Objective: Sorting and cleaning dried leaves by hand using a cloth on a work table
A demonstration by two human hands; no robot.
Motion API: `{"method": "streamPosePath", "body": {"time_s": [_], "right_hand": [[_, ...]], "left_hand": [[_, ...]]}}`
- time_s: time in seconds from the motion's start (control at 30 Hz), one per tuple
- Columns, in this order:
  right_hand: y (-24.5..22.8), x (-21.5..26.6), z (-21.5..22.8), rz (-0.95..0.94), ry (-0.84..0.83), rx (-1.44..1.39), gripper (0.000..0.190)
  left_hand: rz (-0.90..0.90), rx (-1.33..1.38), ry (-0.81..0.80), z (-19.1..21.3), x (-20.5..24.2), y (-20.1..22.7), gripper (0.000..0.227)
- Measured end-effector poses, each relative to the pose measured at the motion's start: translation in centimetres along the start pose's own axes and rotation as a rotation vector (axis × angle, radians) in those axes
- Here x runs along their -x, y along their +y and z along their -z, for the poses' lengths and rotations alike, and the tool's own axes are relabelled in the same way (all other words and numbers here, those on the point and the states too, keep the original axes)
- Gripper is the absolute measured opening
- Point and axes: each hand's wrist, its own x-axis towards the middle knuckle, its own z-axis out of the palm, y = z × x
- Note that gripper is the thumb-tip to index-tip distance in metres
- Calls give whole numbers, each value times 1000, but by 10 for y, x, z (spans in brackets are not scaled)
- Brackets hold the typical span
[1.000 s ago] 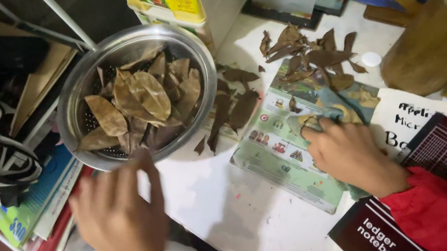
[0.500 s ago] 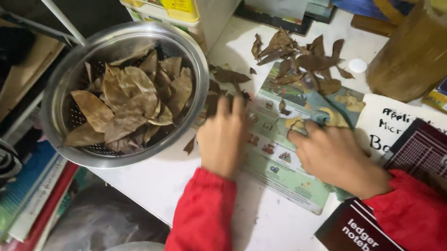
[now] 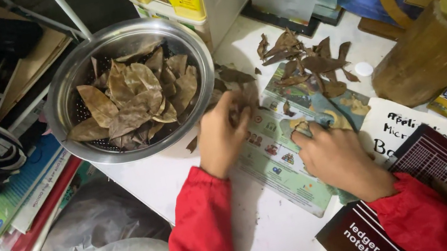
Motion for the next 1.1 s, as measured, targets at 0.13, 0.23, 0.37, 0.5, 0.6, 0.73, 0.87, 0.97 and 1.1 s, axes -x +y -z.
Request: {"method": "streamPosePath", "body": {"time_s": [0.13,0.23,0.37,0.5,0.6,0.73,0.87,0.97,1.1], "right_hand": [[3,2,-5,-4,-15,-21,35],[1,4,-8,-3,-31,-24,36],[3,2,-7,-19,-5,-50,35],[3,3,-6,-24,-13,-43,33],[2,3,1,-17,27,-13,32],[1,2,9,-22,0,-14,36],[-6,-3,37,69,-2,30,24],[-4,-3,33,58,34,26,24],[-2,-2,30,52,1,-11,27]], "left_hand": [[20,177,97,6,34,28,51],[114,253,13,4,62,31,62],[35,-147,-118,-11,87,11,25],[-157,-514,64,-1,101,10,18],[-342,-568,44,14,103,2,14],[-356,-523,-50,23,111,1,30],[-343,-730,-56,17,127,14,38],[-318,-688,-34,9,131,19,38],[-234,-644,32,8,134,32,47]]}}
